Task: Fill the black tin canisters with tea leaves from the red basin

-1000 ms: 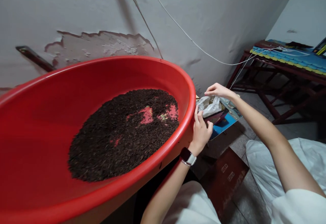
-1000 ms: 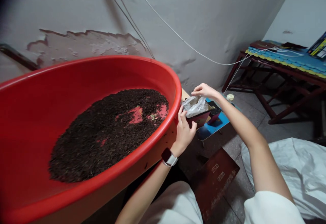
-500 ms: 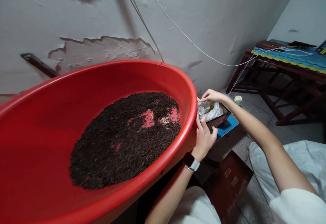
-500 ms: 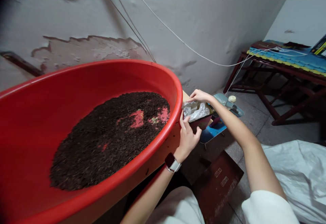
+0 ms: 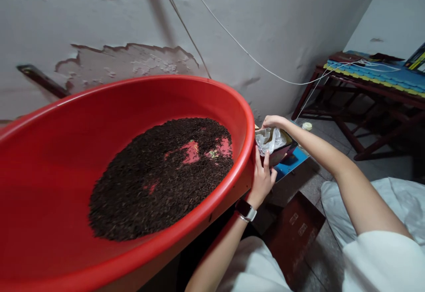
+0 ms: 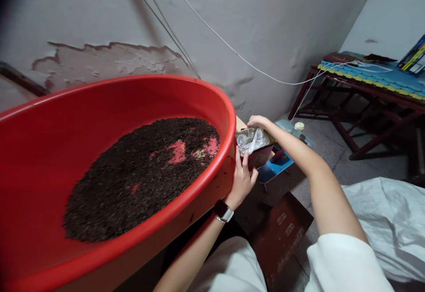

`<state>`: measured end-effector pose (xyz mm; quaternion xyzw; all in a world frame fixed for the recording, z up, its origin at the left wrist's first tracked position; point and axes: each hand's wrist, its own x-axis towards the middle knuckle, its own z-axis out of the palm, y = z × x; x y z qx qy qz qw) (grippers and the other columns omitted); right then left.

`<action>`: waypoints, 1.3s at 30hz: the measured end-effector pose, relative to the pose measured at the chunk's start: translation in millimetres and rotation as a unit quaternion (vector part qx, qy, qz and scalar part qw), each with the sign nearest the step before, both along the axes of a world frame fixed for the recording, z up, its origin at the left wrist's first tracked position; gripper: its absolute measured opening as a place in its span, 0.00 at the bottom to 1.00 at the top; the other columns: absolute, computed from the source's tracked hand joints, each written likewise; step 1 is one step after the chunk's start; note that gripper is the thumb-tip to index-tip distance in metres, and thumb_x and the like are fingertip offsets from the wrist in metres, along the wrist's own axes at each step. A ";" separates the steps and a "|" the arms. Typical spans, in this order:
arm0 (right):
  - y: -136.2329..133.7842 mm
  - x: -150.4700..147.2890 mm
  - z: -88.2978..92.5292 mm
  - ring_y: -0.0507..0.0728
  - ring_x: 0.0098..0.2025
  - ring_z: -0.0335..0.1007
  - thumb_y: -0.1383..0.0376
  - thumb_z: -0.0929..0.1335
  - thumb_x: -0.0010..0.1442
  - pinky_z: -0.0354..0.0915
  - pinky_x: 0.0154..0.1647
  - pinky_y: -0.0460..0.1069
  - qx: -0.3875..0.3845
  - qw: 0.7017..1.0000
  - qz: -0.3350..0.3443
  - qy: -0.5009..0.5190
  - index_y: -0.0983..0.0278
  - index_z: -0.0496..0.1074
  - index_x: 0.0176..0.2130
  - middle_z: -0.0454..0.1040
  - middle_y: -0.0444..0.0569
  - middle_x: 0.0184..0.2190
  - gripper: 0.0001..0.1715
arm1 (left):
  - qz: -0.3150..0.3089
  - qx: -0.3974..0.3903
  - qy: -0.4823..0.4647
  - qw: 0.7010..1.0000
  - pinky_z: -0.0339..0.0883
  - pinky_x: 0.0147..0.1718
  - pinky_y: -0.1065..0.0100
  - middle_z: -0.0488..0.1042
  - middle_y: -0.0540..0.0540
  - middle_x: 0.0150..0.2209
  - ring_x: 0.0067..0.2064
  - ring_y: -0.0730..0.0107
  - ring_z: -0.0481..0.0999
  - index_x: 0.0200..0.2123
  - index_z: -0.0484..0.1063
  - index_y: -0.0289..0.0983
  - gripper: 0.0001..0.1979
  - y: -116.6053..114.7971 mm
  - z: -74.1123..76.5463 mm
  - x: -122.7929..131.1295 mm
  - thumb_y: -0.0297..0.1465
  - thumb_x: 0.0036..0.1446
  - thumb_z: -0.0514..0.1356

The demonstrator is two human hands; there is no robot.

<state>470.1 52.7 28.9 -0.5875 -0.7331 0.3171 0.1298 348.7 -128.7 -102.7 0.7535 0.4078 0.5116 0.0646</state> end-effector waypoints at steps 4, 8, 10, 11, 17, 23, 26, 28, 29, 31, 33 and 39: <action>-19.0 0.2 9.5 0.57 0.40 0.73 0.61 0.68 0.57 0.65 0.43 0.48 0.114 0.986 -0.089 -0.083 0.67 0.78 0.33 0.79 0.53 0.33 0.12 | 0.010 0.010 0.021 1.000 0.61 0.60 0.44 0.34 0.30 0.71 0.72 0.42 0.42 0.69 0.40 0.42 0.41 0.6 -1.3 -3.7 0.19 0.58 0.56; -51.3 15.8 26.6 0.64 0.47 0.73 0.49 0.68 0.57 0.66 0.47 0.53 0.187 0.951 -0.164 -0.182 0.69 0.75 0.46 0.77 0.62 0.44 0.28 | 0.035 0.079 0.050 0.995 0.62 0.60 0.44 0.55 0.28 0.65 0.69 0.45 0.52 0.66 0.51 0.35 0.32 5.7 4.8 -9.1 0.20 0.60 0.55; -65.9 26.9 33.3 0.65 0.43 0.75 0.51 0.72 0.52 0.67 0.44 0.54 0.140 0.955 -0.151 -0.214 0.70 0.74 0.46 0.78 0.62 0.39 0.30 | 0.042 0.130 0.050 0.989 0.66 0.58 0.49 0.67 0.32 0.57 0.64 0.51 0.64 0.63 0.58 0.33 0.26 11.5 10.2 -12.7 0.21 0.62 0.54; -71.6 32.8 35.4 0.63 0.38 0.75 0.54 0.73 0.52 0.67 0.41 0.53 0.114 0.961 -0.138 -0.209 0.70 0.75 0.44 0.78 0.59 0.34 0.25 | 0.039 0.147 0.047 0.987 0.68 0.57 0.52 0.71 0.34 0.53 0.60 0.54 0.68 0.61 0.62 0.34 0.23 14.8 12.7 -14.9 0.21 0.63 0.54; -82.9 69.7 24.3 0.53 0.26 0.70 0.69 0.71 0.47 0.65 0.32 0.47 0.035 0.985 -0.135 0.097 0.66 0.76 0.31 0.74 0.45 0.22 0.06 | -0.041 0.154 0.078 0.984 0.70 0.55 0.52 0.77 0.40 0.43 0.51 0.59 0.75 0.53 0.71 0.36 0.16 27.1 6.9 -29.9 0.25 0.67 0.50; -88.1 83.8 -23.3 0.49 0.26 0.66 0.70 0.75 0.37 0.65 0.32 0.45 -0.074 0.917 -0.185 0.346 0.65 0.70 0.24 0.70 0.42 0.22 0.11 | -0.031 0.119 0.070 0.990 0.73 0.49 0.58 0.76 0.40 0.41 0.48 0.62 0.76 0.50 0.73 0.36 0.17 25.1 -16.9 -29.3 0.27 0.69 0.46; -93.4 84.0 -33.3 0.48 0.27 0.66 0.72 0.75 0.38 0.65 0.32 0.43 -0.110 0.895 -0.193 0.386 0.64 0.68 0.25 0.71 0.41 0.24 0.14 | -0.029 0.110 0.047 0.992 0.73 0.47 0.60 0.76 0.41 0.39 0.46 0.63 0.76 0.48 0.74 0.36 0.18 24.5 -20.9 -25.3 0.27 0.69 0.45; -96.3 86.7 -27.8 0.48 0.27 0.67 0.72 0.74 0.42 0.66 0.31 0.43 -0.115 0.884 -0.217 0.398 0.64 0.68 0.26 0.71 0.42 0.25 0.12 | -0.023 0.114 0.050 0.992 0.73 0.47 0.60 0.75 0.41 0.39 0.46 0.63 0.75 0.48 0.74 0.36 0.17 24.3 -21.6 -24.7 0.27 0.69 0.45; -97.5 88.9 -22.2 0.48 0.27 0.68 0.72 0.74 0.43 0.66 0.32 0.43 -0.114 0.879 -0.229 0.403 0.65 0.68 0.27 0.71 0.43 0.25 0.11 | -0.020 0.111 0.061 0.992 0.72 0.48 0.60 0.75 0.41 0.39 0.46 0.62 0.75 0.48 0.74 0.37 0.17 24.2 -21.8 -25.3 0.28 0.69 0.46; -99.7 94.0 -8.5 0.48 0.28 0.69 0.73 0.73 0.44 0.68 0.33 0.44 -0.109 0.872 -0.244 0.411 0.65 0.68 0.27 0.72 0.44 0.26 0.10 | -0.017 0.096 0.090 0.991 0.72 0.48 0.60 0.75 0.41 0.41 0.47 0.62 0.74 0.50 0.73 0.38 0.16 23.8 -21.7 -28.0 0.28 0.68 0.48; -101.3 97.5 2.3 0.49 0.27 0.69 0.73 0.73 0.45 0.68 0.32 0.44 -0.110 0.874 -0.238 0.409 0.65 0.68 0.26 0.71 0.45 0.25 0.10 | -0.019 0.079 0.115 0.990 0.72 0.48 0.60 0.75 0.40 0.43 0.48 0.61 0.73 0.52 0.72 0.39 0.16 23.0 -20.6 -30.8 0.27 0.67 0.49; -95.7 82.9 -21.3 0.47 0.19 0.59 0.70 0.72 0.44 0.61 0.22 0.43 -0.094 0.884 -0.235 0.393 0.63 0.64 0.26 0.64 0.38 0.18 0.11 | -0.007 0.082 0.110 0.990 0.70 0.47 0.60 0.75 0.40 0.42 0.46 0.61 0.73 0.51 0.72 0.37 0.16 16.5 -13.1 -25.7 0.24 0.67 0.48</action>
